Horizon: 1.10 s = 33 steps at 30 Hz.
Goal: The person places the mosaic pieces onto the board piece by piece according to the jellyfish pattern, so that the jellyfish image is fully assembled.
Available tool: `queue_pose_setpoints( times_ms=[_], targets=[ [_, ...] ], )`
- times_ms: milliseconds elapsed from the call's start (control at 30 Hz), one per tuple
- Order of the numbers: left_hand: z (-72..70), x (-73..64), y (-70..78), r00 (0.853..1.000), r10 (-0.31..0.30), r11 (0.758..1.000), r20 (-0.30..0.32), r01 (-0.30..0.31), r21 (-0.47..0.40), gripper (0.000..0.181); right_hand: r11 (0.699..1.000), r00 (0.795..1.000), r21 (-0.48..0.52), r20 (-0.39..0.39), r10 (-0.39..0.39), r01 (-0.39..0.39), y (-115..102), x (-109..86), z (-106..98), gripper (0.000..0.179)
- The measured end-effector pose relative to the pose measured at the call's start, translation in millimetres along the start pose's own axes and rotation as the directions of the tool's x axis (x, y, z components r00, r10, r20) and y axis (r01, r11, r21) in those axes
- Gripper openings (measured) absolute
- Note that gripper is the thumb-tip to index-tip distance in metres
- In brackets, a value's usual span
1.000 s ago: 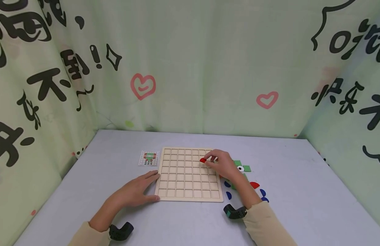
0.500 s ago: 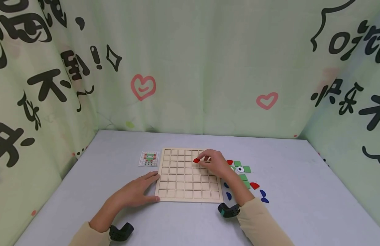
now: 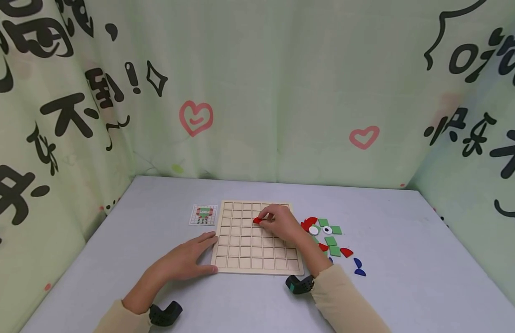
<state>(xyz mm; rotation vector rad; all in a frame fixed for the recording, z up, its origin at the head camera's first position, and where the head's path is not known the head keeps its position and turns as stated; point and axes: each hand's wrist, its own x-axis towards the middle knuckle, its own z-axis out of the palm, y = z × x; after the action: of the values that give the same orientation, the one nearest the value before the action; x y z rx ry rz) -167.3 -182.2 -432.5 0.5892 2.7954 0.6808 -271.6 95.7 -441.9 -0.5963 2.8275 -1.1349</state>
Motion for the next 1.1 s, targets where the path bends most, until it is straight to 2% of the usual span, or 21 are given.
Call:
queue_pose_setpoints(
  times_ms=[567, 1100],
  targets=[
    [-0.1, 0.0, 0.3, 1.0, -0.005, 1.0, 0.006, 0.005, -0.008, 0.075, 0.999, 1.0, -0.033, 0.001, 0.006, -0.006, -4, 11.3, 12, 0.006],
    [-1.8, -1.5, 1.6, 1.0, -0.019, 1.0, 0.018, 0.019, -0.017, 0.077, 0.998, 1.0, -0.055, 0.012, -0.019, 0.019, -13, 17.8, 17, 0.005]
  ],
)
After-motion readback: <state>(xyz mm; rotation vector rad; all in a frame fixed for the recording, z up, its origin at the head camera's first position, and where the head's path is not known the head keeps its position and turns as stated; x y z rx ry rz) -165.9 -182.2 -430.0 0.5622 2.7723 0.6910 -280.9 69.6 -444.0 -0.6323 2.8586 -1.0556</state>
